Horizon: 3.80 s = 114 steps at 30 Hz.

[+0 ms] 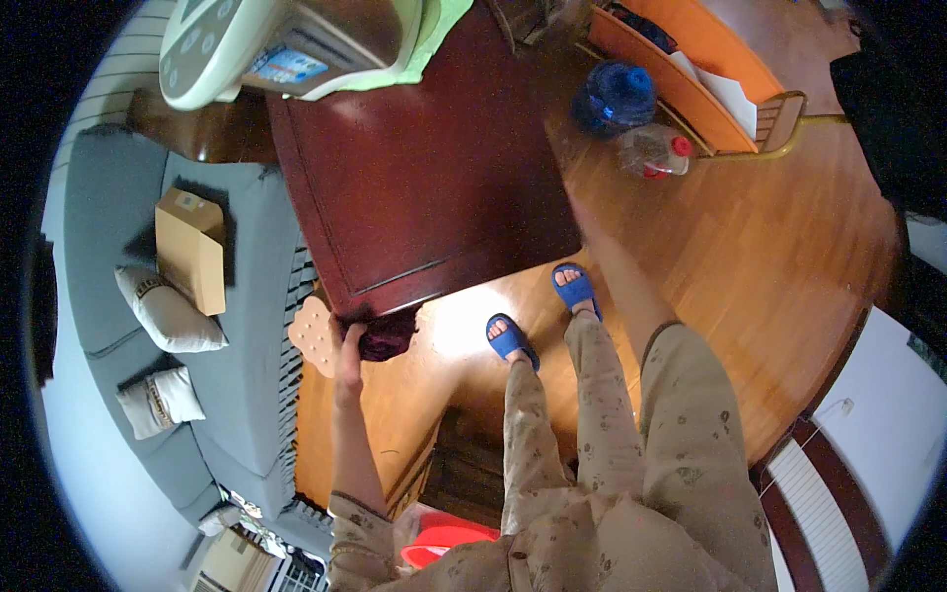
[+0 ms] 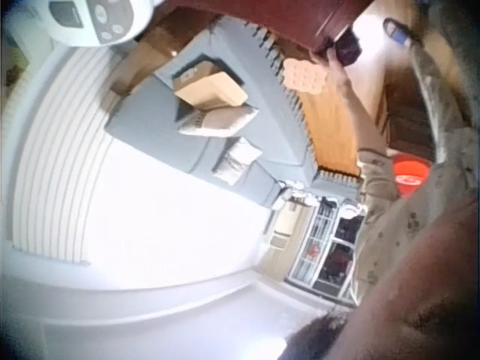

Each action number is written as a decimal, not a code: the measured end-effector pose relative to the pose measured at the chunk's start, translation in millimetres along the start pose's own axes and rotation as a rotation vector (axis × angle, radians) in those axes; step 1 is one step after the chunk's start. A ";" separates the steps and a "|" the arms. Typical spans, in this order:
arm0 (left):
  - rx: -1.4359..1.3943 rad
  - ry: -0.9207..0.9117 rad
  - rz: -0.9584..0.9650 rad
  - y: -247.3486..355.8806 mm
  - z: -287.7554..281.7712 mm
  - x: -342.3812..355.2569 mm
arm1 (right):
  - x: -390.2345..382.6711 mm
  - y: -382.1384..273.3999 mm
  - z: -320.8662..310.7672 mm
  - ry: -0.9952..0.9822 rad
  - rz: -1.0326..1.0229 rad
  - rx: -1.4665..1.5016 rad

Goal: The person wipes down a wooden table with a cloth, washes and wrings the cloth in a water basin, and wipes vertical partition pillars. They then rinse and wring the cloth in the basin again before wiping down a decorative wall panel with the cloth.

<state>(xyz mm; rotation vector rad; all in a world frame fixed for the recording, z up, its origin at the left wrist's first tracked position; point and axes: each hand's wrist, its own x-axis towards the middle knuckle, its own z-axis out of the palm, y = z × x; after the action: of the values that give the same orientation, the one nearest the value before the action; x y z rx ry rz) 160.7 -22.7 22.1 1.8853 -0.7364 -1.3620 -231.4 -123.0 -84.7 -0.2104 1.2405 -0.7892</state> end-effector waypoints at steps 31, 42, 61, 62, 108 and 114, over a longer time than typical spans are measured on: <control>0.379 0.361 -0.180 -42.3 -224.6 -18.6 | -94.7 251.0 88.7 -0.267 -0.046 -0.583; 0.440 0.287 -0.249 5.9 -95.5 -201.4 | -13.9 -2.7 2.5 0.184 -0.416 -0.771; 0.168 0.220 -0.628 21.0 110.7 -241.5 | 1.2 -153.8 133.2 -0.337 0.049 -1.019; 0.020 0.223 -0.571 27.4 118.3 -235.7 | -0.4 -158.0 142.9 -0.352 0.057 -1.024; -0.141 0.675 0.075 668.4 155.9 118.7 | 336.6 -616.1 225.6 -0.563 -0.150 -1.748; -0.325 0.670 0.100 693.5 153.0 154.4 | 263.6 -630.8 355.7 -0.856 -0.262 -1.254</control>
<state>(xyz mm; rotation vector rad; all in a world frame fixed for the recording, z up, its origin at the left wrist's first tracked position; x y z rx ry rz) 23.9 -590.8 454.1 1.8393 -0.2452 -0.6585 -149.3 -841.6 181.4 -1.5725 0.7103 0.0279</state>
